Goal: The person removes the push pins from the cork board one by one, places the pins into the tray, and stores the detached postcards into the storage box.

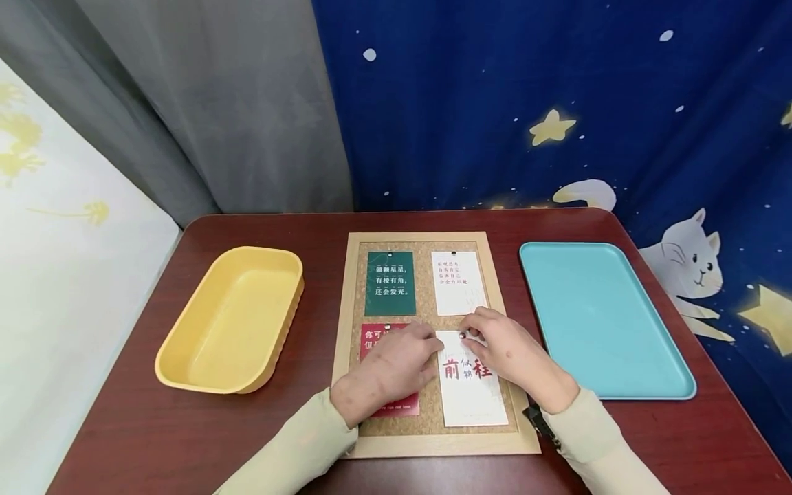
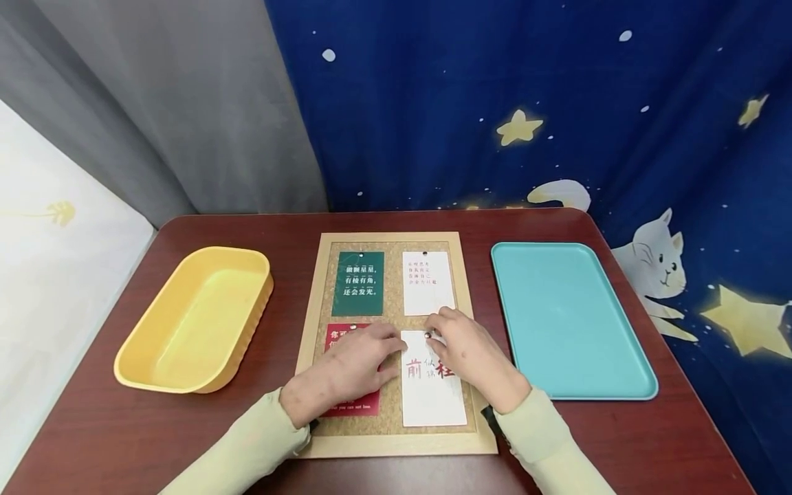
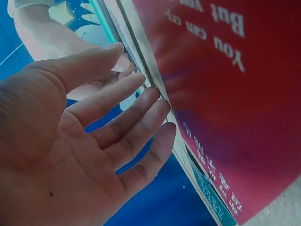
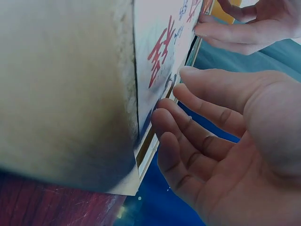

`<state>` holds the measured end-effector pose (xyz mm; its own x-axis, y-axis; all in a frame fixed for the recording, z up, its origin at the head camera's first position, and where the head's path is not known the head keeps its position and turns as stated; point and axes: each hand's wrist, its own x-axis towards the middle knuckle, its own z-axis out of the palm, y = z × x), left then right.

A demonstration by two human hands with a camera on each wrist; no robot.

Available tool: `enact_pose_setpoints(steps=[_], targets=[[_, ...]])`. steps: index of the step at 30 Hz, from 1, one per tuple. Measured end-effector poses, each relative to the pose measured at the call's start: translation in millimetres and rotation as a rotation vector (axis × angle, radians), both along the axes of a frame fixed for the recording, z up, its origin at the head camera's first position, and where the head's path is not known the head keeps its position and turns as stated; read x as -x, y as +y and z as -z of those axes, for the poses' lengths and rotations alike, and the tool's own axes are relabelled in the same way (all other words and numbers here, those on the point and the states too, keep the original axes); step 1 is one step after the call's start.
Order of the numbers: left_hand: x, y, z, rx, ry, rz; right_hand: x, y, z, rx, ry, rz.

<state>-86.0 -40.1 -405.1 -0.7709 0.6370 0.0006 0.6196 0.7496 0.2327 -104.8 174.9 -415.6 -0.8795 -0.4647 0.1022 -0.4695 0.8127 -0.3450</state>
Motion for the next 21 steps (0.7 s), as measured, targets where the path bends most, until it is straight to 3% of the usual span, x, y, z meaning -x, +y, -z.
enact_pose_setpoints(steps=[8,21], targets=[[-0.6,3.8,2.1,0.045,-0.016,-0.009,-0.4,-3.4,-0.4,-0.016,-0.029,-0.026],[-2.2,8.0,4.4,0.075,0.036,-0.01,3.0,-5.7,2.7,0.002,-0.018,-0.05]])
